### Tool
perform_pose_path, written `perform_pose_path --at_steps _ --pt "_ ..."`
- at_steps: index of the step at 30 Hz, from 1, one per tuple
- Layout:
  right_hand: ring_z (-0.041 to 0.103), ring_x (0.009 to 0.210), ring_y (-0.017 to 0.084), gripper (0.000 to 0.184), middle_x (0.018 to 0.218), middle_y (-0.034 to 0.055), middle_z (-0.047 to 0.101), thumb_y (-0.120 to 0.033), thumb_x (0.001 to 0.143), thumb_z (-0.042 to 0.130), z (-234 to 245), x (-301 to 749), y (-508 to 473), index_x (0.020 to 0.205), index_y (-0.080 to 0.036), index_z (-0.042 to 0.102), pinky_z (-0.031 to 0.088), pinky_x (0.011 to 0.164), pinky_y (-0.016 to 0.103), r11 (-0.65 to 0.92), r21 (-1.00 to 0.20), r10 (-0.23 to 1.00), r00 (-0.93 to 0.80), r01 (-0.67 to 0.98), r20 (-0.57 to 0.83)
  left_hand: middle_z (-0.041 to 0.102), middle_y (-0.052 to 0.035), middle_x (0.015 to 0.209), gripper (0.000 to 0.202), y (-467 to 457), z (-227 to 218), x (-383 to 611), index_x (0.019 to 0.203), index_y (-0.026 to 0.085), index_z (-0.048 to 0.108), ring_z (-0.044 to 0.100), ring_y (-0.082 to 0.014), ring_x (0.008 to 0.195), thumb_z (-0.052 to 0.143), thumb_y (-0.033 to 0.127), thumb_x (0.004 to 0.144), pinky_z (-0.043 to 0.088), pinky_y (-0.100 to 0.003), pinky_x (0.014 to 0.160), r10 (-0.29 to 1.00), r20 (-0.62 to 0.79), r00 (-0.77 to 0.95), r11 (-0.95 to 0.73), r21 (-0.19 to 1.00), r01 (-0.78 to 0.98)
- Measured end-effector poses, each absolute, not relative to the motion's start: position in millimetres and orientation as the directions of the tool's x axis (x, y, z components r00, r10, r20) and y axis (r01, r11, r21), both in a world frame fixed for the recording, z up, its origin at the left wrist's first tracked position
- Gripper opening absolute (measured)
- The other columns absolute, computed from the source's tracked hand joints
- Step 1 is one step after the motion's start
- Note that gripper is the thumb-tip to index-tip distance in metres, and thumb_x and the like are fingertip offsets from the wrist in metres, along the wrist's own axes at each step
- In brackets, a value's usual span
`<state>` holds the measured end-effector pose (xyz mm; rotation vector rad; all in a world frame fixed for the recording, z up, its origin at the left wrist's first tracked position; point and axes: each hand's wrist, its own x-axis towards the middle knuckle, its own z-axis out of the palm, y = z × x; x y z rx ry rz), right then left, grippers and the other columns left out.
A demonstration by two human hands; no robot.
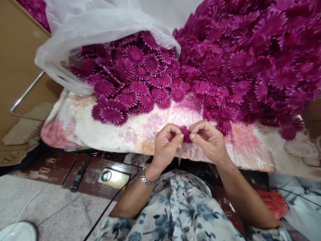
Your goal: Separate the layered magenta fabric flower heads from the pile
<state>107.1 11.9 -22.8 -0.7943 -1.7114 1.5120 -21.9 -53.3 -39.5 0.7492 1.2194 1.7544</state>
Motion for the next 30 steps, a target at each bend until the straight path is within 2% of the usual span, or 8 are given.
perform_pose_path --at_steps 3,7,10,15,20,25,27,30 --pt "0.054 0.073 0.009 0.008 0.079 -0.0026 0.057 -0.021 0.081 0.065 -25.7 110.3 11.0 0.084 -0.021 0.058 0.045 0.067 0.022 0.095 -0.995 0.849 -0.521 -0.014 0.089 0.06 -0.0002 0.082 0.008 -56.5 -41.8 -23.6 0.074 0.018 0.059 0.055 -0.011 0.072 0.067 0.017 0.076 0.044 -0.023 0.068 0.886 0.072 -0.459 -0.192 0.956 -0.222" --pt "0.055 0.072 0.008 0.017 0.079 -0.0026 0.058 -0.023 0.081 0.064 -26.9 109.7 4.6 0.097 -0.022 0.059 0.047 0.066 0.021 -0.005 -0.999 0.813 -0.582 -0.032 0.015 0.063 -0.0053 0.1 0.005 -59.5 -41.6 -22.1 0.078 0.018 0.058 0.059 -0.0158 0.095 0.062 0.015 0.08 0.045 -0.028 0.083 0.877 0.196 -0.44 -0.247 0.967 -0.063" --pt "0.054 0.064 0.008 0.014 0.073 -0.004 0.057 -0.024 0.081 0.065 -25.9 106.9 -1.2 0.092 -0.022 0.057 0.045 0.06 0.02 -0.02 -1.0 0.824 -0.566 -0.015 -0.008 0.064 -0.0061 0.099 0.005 -61.3 -40.8 -19.7 0.081 0.018 0.057 0.06 -0.0161 0.094 0.057 0.013 0.083 0.045 -0.03 0.084 0.873 0.275 -0.402 -0.277 0.959 0.056" --pt "0.057 0.081 0.011 0.01 0.086 -0.0008 0.058 -0.017 0.08 0.062 -22.2 106.2 -5.8 0.087 -0.021 0.055 0.047 0.076 0.025 0.226 -0.972 0.842 -0.515 0.065 0.161 0.057 -0.0019 0.081 0.007 -64.1 -44.8 -17.3 0.083 0.019 0.056 0.056 -0.014 0.081 0.057 0.012 0.082 0.045 -0.027 0.075 0.835 0.38 -0.398 -0.322 0.924 0.208" --pt "0.055 0.072 0.008 0.013 0.078 -0.0035 0.056 -0.014 0.08 0.061 -21.6 108.7 -7.3 0.086 -0.022 0.053 0.046 0.067 0.022 0.317 -0.94 0.836 -0.506 0.127 0.214 0.059 -0.0037 0.091 0.022 -64.1 -45.4 -20.1 0.103 0.02 0.059 0.057 -0.0148 0.086 0.055 0.012 0.083 0.046 -0.029 0.079 0.875 0.321 -0.361 -0.247 0.939 0.238" --pt "0.058 0.075 0.01 0.017 0.085 -0.0015 0.06 -0.013 0.08 0.059 -19.7 112.8 -4.8 0.094 -0.022 0.054 0.048 0.068 0.023 0.413 -0.891 0.782 -0.575 0.191 0.239 0.057 -0.0018 0.081 0.006 -62.1 -41.1 -25.2 0.082 0.018 0.058 0.057 -0.0136 0.078 0.058 0.013 0.08 0.046 -0.027 0.071 0.92 0.267 -0.287 -0.25 0.963 0.096" --pt "0.058 0.074 0.01 0.022 0.088 -0.0006 0.061 -0.013 0.08 0.059 -17.5 114.6 -3.7 0.099 -0.022 0.055 0.048 0.068 0.024 0.464 -0.853 0.769 -0.587 0.239 0.253 0.056 -0.0014 0.08 0.009 -63.2 -40.9 -24.7 0.08 0.019 0.057 0.056 -0.0137 0.079 0.057 0.009 0.08 0.045 -0.027 0.072 0.898 0.308 -0.315 -0.28 0.951 0.131" --pt "0.057 0.074 0.011 0.023 0.089 0.0013 0.061 -0.015 0.082 0.058 -13.8 116.1 -3.5 0.104 -0.021 0.055 0.048 0.069 0.025 0.555 -0.773 0.739 -0.609 0.307 0.288 0.057 -0.0034 0.088 0.015 -66.5 -41.7 -21.9 0.086 0.019 0.056 0.056 -0.0156 0.087 0.055 0.005 0.079 0.046 -0.03 0.078 0.831 0.439 -0.341 -0.352 0.89 0.289"
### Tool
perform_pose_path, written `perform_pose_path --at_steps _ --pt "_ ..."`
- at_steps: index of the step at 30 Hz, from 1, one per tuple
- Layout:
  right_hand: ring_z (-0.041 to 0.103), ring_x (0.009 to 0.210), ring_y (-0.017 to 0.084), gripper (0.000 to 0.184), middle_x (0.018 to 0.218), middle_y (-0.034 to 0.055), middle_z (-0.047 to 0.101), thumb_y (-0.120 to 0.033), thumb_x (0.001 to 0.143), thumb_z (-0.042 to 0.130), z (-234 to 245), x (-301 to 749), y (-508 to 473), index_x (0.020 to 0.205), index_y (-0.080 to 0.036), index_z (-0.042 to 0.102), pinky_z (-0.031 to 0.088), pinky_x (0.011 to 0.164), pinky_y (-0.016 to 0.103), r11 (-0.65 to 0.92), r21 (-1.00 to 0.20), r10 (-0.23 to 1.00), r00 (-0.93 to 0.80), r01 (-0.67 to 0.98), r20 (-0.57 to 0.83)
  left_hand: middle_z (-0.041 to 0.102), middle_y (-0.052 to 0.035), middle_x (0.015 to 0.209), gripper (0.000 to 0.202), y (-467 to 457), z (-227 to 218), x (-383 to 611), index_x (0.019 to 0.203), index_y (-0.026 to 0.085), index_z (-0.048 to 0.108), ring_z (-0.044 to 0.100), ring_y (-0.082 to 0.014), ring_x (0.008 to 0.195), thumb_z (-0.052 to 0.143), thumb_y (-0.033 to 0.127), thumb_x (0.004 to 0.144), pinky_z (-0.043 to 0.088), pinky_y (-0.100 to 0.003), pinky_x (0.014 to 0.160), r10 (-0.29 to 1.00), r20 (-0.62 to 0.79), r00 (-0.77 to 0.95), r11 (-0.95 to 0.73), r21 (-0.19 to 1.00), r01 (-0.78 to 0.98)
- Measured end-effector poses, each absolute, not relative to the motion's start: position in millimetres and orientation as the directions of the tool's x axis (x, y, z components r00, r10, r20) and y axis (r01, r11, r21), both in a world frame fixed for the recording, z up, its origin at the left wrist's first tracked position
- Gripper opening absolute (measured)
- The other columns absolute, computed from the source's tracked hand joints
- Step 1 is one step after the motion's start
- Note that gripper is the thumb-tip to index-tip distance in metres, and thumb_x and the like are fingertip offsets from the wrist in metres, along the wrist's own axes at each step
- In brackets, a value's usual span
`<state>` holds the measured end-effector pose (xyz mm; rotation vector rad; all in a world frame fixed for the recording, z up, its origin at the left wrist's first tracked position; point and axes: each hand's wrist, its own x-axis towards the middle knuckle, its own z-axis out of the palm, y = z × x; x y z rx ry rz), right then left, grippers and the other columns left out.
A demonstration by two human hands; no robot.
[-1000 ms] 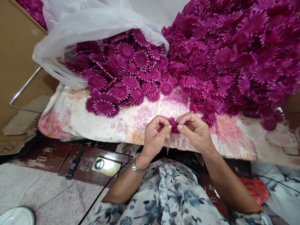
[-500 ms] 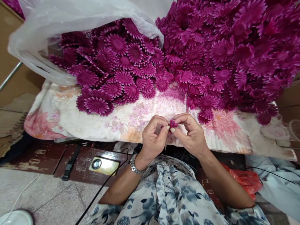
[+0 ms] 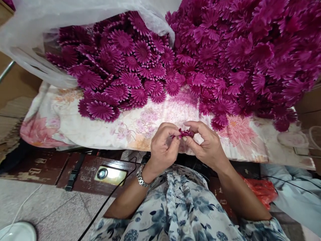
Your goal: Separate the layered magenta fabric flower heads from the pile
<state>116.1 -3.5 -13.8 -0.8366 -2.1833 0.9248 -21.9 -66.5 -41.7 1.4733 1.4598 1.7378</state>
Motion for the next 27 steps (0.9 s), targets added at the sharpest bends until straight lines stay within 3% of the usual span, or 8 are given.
perform_pose_path --at_steps 3,5,8,12,14,18,23,27 --pt "0.056 0.073 0.012 0.008 0.079 0.0008 0.057 -0.017 0.084 0.057 -12.8 116.7 -3.2 0.092 -0.02 0.057 0.047 0.067 0.026 0.582 -0.748 0.725 -0.621 0.319 0.299 0.058 -0.0071 0.104 0.018 -69.4 -42.8 -19.8 0.089 0.019 0.055 0.057 -0.0177 0.097 0.055 0.004 0.079 0.046 -0.033 0.082 0.798 0.49 -0.35 -0.372 0.859 0.353" --pt "0.057 0.077 0.013 0.004 0.082 0.0019 0.056 -0.018 0.082 0.06 -14.4 117.4 -2.3 0.084 -0.02 0.057 0.047 0.07 0.028 0.572 -0.761 0.739 -0.595 0.306 0.316 0.06 -0.0059 0.099 0.015 -70.2 -42.9 -19.2 0.087 0.019 0.054 0.058 -0.0165 0.092 0.055 0.006 0.08 0.046 -0.031 0.08 0.826 0.435 -0.359 -0.349 0.894 0.281" --pt "0.059 0.086 0.015 0.005 0.09 0.0031 0.059 -0.018 0.081 0.06 -17.7 119.3 -0.8 0.083 -0.02 0.057 0.048 0.076 0.029 0.527 -0.805 0.758 -0.579 0.273 0.301 0.059 -0.0012 0.083 0.011 -69.5 -41.4 -19.5 0.088 0.02 0.055 0.057 -0.0127 0.077 0.059 0.013 0.08 0.045 -0.026 0.07 0.88 0.247 -0.406 -0.239 0.968 0.07" --pt "0.057 0.069 0.01 0.003 0.076 -0.0025 0.059 -0.018 0.084 0.057 -18.0 120.8 -0.6 0.087 -0.021 0.056 0.046 0.064 0.023 0.44 -0.857 0.78 -0.588 0.27 0.215 0.058 0.0019 0.076 0.041 -67.0 -36.7 -21.9 0.112 0.022 0.053 0.054 -0.0106 0.066 0.067 0.023 0.074 0.043 -0.022 0.059 0.957 -0.04 -0.287 -0.061 0.941 -0.333" --pt "0.058 0.07 0.01 0.004 0.077 -0.0019 0.06 -0.017 0.084 0.056 -16.9 120.0 0.1 0.086 -0.021 0.056 0.046 0.065 0.023 0.483 -0.829 0.761 -0.603 0.28 0.24 0.059 0.0007 0.075 0.034 -66.1 -35.1 -22.8 0.102 0.019 0.06 0.054 -0.0106 0.065 0.071 0.025 0.07 0.043 -0.022 0.059 0.973 -0.106 -0.204 0.011 0.907 -0.422" --pt "0.059 0.072 0.013 0.009 0.08 -0.0002 0.062 -0.016 0.084 0.054 -15.9 116.3 3.8 0.091 -0.022 0.056 0.047 0.065 0.026 0.587 -0.751 0.717 -0.627 0.304 0.307 0.056 0.0016 0.067 0.013 -64.6 -36.4 -20.8 0.073 0.017 0.06 0.05 -0.0091 0.06 0.069 0.026 0.072 0.04 -0.021 0.055 0.958 -0.175 -0.225 0.07 0.909 -0.411" --pt "0.058 0.087 0.019 0.015 0.089 0.0049 0.061 -0.017 0.084 0.057 -10.9 113.3 -1.3 0.097 -0.022 0.056 0.048 0.076 0.035 0.711 -0.59 0.695 -0.509 0.383 0.507 0.057 0.0045 0.064 0.006 -61.1 -39.1 -17.2 0.074 0.018 0.059 0.051 -0.0072 0.058 0.064 0.016 0.073 0.042 -0.019 0.057 0.868 -0.188 -0.459 -0.014 0.916 -0.401" --pt "0.058 0.076 0.017 0.017 0.082 0.0033 0.062 -0.013 0.085 0.056 -10.3 108.8 -14.1 0.098 -0.024 0.055 0.047 0.068 0.031 0.776 -0.532 0.621 -0.553 0.338 0.556 0.065 0.0039 0.066 0.019 -59.5 -36.3 -16.6 0.091 0.02 0.063 0.056 -0.0077 0.056 0.067 0.017 0.073 0.045 -0.019 0.056 0.862 -0.218 -0.458 -0.033 0.877 -0.48"
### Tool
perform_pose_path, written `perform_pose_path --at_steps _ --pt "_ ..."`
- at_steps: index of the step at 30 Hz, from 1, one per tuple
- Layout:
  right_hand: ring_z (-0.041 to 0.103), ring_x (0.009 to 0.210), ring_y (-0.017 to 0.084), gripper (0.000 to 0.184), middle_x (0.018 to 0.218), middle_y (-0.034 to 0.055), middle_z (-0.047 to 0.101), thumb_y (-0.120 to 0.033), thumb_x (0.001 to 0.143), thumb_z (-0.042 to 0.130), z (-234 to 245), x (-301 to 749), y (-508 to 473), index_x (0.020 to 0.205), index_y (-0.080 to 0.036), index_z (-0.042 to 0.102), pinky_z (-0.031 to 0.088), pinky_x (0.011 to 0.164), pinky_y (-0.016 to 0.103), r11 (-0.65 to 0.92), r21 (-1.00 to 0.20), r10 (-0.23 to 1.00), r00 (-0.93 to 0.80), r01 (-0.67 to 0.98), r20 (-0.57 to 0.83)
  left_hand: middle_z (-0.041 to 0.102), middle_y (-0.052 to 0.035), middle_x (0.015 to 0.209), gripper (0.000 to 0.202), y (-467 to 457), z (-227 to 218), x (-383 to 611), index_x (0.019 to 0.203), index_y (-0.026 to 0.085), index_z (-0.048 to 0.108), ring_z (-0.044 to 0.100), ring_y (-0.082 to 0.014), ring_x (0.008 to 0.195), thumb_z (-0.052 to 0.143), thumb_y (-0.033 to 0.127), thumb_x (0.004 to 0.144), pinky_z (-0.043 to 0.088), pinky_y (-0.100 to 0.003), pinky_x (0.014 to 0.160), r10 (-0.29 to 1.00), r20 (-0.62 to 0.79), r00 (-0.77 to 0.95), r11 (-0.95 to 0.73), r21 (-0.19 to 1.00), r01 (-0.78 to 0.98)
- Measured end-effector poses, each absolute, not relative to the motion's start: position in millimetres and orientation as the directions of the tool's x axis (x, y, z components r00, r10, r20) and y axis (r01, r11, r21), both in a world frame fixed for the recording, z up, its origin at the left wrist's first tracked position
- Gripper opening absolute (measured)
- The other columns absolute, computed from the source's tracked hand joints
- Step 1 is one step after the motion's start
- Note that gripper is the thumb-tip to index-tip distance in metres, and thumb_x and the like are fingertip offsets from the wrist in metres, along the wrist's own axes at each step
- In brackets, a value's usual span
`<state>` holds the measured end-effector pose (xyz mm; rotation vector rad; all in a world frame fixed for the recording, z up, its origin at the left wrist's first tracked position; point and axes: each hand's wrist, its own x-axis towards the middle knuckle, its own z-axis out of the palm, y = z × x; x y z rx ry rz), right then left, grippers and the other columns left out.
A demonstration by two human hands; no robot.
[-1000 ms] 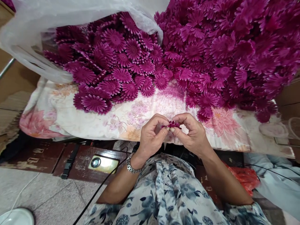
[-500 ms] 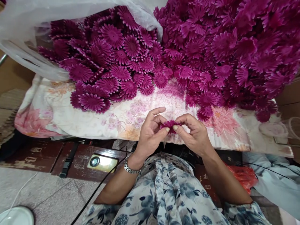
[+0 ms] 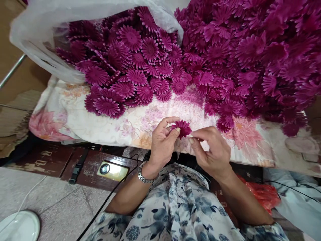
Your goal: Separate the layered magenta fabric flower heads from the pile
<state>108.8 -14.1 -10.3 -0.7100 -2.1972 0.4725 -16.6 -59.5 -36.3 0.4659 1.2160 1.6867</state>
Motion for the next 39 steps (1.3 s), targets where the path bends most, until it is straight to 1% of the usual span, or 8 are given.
perform_pose_path --at_steps 3,7,11,18,22,29,34,39 --pt "0.057 0.071 0.015 0.011 0.078 0.0034 0.061 -0.014 0.087 0.053 -18.9 103.1 -15.8 0.095 -0.021 0.055 0.048 0.062 0.029 0.765 -0.548 0.625 -0.598 0.34 0.502 0.07 0.0007 0.073 0.021 -59.0 -32.6 -15.0 0.091 0.019 0.067 0.061 -0.0098 0.062 0.071 0.021 0.07 0.049 -0.021 0.061 0.876 -0.267 -0.401 -0.014 0.818 -0.576" --pt "0.056 0.069 0.014 0.005 0.076 0.0017 0.059 -0.018 0.087 0.054 -28.2 99.5 -8.3 0.09 -0.022 0.054 0.046 0.06 0.027 0.729 -0.57 0.67 -0.566 0.379 0.481 0.072 -0.0024 0.081 0.019 -58.6 -29.1 -14.1 0.083 0.017 0.072 0.064 -0.0119 0.075 0.074 0.023 0.065 0.05 -0.024 0.077 0.9 -0.282 -0.332 -0.017 0.739 -0.674" --pt "0.056 0.067 0.012 0.004 0.074 -0.0003 0.058 -0.022 0.085 0.059 -25.7 100.5 -2.2 0.086 -0.022 0.055 0.047 0.061 0.026 0.67 -0.65 0.713 -0.556 0.358 0.428 0.073 -0.0038 0.082 0.023 -60.4 -29.5 -14.1 0.087 0.017 0.074 0.065 -0.0146 0.078 0.074 0.025 0.066 0.05 -0.027 0.081 0.91 -0.295 -0.292 0.014 0.724 -0.69" --pt "0.053 0.06 0.01 0.012 0.068 -0.0043 0.056 -0.017 0.079 0.064 -25.7 101.5 5.1 0.076 -0.022 0.053 0.044 0.057 0.024 0.568 -0.737 0.769 -0.555 0.366 0.316 0.074 -0.0047 0.085 0.028 -63.4 -35.2 -10.8 0.09 0.02 0.075 0.067 -0.0193 0.089 0.077 0.028 0.063 0.049 -0.034 0.091 0.9 -0.309 -0.308 0.017 0.73 -0.683" --pt "0.054 0.062 0.011 0.007 0.072 -0.0024 0.059 -0.016 0.082 0.059 -26.7 101.8 6.0 0.079 -0.022 0.055 0.044 0.058 0.024 0.607 -0.713 0.737 -0.584 0.352 0.339 0.075 -0.0042 0.089 0.031 -62.7 -39.6 -9.3 0.09 0.021 0.076 0.067 -0.0172 0.086 0.08 0.025 0.059 0.051 -0.031 0.087 0.886 -0.308 -0.346 0.005 0.753 -0.658" --pt "0.055 0.064 0.012 0.009 0.07 -0.0006 0.058 -0.016 0.086 0.053 -26.7 103.0 6.4 0.08 -0.021 0.057 0.044 0.059 0.025 0.649 -0.682 0.712 -0.584 0.336 0.39 0.076 -0.0023 0.093 0.023 -62.5 -43.4 -6.4 0.089 0.023 0.076 0.067 -0.013 0.087 0.077 0.026 0.067 0.05 -0.025 0.087 0.877 -0.283 -0.389 -0.039 0.763 -0.645" --pt "0.054 0.06 0.011 0.007 0.069 -0.0009 0.059 -0.02 0.086 0.053 -27.1 104.9 2.8 0.081 -0.02 0.059 0.043 0.057 0.025 0.538 -0.778 0.781 -0.538 0.324 0.317 0.076 -0.0039 0.088 0.021 -59.9 -40.0 -6.3 0.084 0.021 0.077 0.067 -0.0152 0.084 0.078 0.026 0.063 0.051 -0.029 0.086 0.859 -0.33 -0.392 -0.036 0.724 -0.688" --pt "0.048 0.053 0.009 0.008 0.063 -0.0037 0.055 -0.025 0.087 0.053 -26.7 111.0 1.2 0.081 -0.02 0.056 0.039 0.051 0.023 0.388 -0.862 0.869 -0.441 0.328 0.223 0.075 -0.004 0.081 0.02 -58.9 -36.4 -9.1 0.079 0.019 0.076 0.068 -0.0159 0.078 0.078 0.025 0.06 0.052 -0.031 0.085 0.845 -0.376 -0.381 -0.015 0.695 -0.718"
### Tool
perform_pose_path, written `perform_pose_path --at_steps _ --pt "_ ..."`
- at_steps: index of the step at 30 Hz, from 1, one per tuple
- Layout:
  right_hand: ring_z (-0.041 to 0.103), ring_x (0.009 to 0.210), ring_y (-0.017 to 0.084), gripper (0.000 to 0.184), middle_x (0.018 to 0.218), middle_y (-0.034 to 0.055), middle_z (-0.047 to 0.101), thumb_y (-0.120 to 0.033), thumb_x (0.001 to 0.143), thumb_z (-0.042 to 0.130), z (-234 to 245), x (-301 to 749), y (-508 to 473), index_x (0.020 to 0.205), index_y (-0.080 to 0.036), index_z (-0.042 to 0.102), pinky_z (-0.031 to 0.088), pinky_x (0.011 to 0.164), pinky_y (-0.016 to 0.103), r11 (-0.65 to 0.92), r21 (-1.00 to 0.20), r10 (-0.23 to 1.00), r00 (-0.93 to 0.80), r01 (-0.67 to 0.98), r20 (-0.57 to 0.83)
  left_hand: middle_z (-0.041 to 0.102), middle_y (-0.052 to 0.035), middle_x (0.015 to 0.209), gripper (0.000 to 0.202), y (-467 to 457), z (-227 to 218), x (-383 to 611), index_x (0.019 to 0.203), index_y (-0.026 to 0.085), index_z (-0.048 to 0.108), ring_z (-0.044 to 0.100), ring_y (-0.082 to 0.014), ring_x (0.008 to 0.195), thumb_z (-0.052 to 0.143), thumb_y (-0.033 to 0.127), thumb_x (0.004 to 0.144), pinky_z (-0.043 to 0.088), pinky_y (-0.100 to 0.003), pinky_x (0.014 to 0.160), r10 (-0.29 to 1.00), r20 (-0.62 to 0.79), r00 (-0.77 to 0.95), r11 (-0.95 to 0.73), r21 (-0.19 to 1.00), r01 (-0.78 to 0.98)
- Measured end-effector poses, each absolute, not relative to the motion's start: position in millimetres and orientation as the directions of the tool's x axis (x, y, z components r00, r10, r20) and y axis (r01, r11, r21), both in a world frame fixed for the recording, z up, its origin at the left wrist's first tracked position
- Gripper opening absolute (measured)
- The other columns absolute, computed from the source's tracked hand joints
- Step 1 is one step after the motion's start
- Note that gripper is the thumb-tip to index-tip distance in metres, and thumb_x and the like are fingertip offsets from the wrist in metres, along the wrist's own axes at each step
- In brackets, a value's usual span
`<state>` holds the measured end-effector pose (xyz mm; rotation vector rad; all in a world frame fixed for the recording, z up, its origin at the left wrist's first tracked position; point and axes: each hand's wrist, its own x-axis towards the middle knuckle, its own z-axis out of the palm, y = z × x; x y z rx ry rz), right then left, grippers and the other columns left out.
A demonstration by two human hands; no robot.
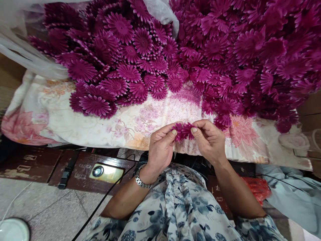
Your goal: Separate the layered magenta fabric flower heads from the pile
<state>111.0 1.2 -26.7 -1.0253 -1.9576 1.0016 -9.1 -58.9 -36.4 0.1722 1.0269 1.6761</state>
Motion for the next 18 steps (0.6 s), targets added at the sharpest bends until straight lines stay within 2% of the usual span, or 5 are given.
perform_pose_path --at_steps 5,10,13,15,18 --pt "0.045 0.051 0.009 0.009 0.061 -0.0047 0.05 -0.023 0.086 0.054 -20.3 118.5 5.3 0.078 -0.02 0.054 0.038 0.053 0.024 0.481 -0.771 0.858 -0.404 0.418 0.317 0.074 -0.002 0.076 0.019 -57.4 -32.1 -4.0 0.074 0.02 0.076 0.066 -0.013 0.069 0.08 0.024 0.056 0.053 -0.027 0.074 0.833 -0.381 -0.402 -0.018 0.707 -0.707" --pt "0.045 0.052 0.009 0.01 0.062 -0.004 0.051 -0.021 0.086 0.053 -21.2 131.9 12.1 0.076 -0.021 0.052 0.038 0.054 0.025 0.533 -0.711 0.833 -0.433 0.459 0.345 0.073 -0.0011 0.068 0.015 -57.2 -29.4 -4.5 0.071 0.019 0.076 0.062 -0.0114 0.061 0.079 0.02 0.056 0.052 -0.025 0.064 0.828 -0.383 -0.41 0.017 0.747 -0.665" --pt "0.043 0.052 0.009 0.008 0.064 -0.0035 0.05 -0.022 0.086 0.053 -20.6 150.1 23.5 0.079 -0.021 0.053 0.035 0.05 0.024 0.519 -0.705 0.855 -0.295 0.484 0.426 0.072 -0.0005 0.066 0.014 -59.8 -31.1 -10.7 0.069 0.019 0.075 0.062 -0.0112 0.06 0.079 0.019 0.056 0.052 -0.024 0.063 0.808 -0.367 -0.46 0.001 0.783 -0.622" --pt "0.044 0.054 0.01 0.006 0.066 -0.0024 0.051 -0.021 0.086 0.055 -16.5 161.6 33.2 0.08 -0.021 0.055 0.036 0.052 0.025 0.527 -0.632 0.837 -0.219 0.568 0.502 0.072 -0.0004 0.067 0.013 -61.4 -32.7 -13.6 0.071 0.019 0.075 0.063 -0.0116 0.062 0.078 0.02 0.058 0.052 -0.024 0.064 0.815 -0.345 -0.465 -0.005 0.799 -0.601" --pt "0.051 0.066 0.014 0.007 0.071 0.0007 0.055 -0.018 0.084 0.055 -8.8 169.6 45.9 0.078 -0.021 0.056 0.041 0.061 0.028 0.605 -0.413 0.758 -0.335 0.68 0.56 0.073 -0.001 0.069 0.014 -61.6 -33.2 -13.8 0.075 0.019 0.075 0.065 -0.0119 0.065 0.077 0.022 0.062 0.052 -0.023 0.067 0.843 -0.335 -0.42 0.022 0.803 -0.596"
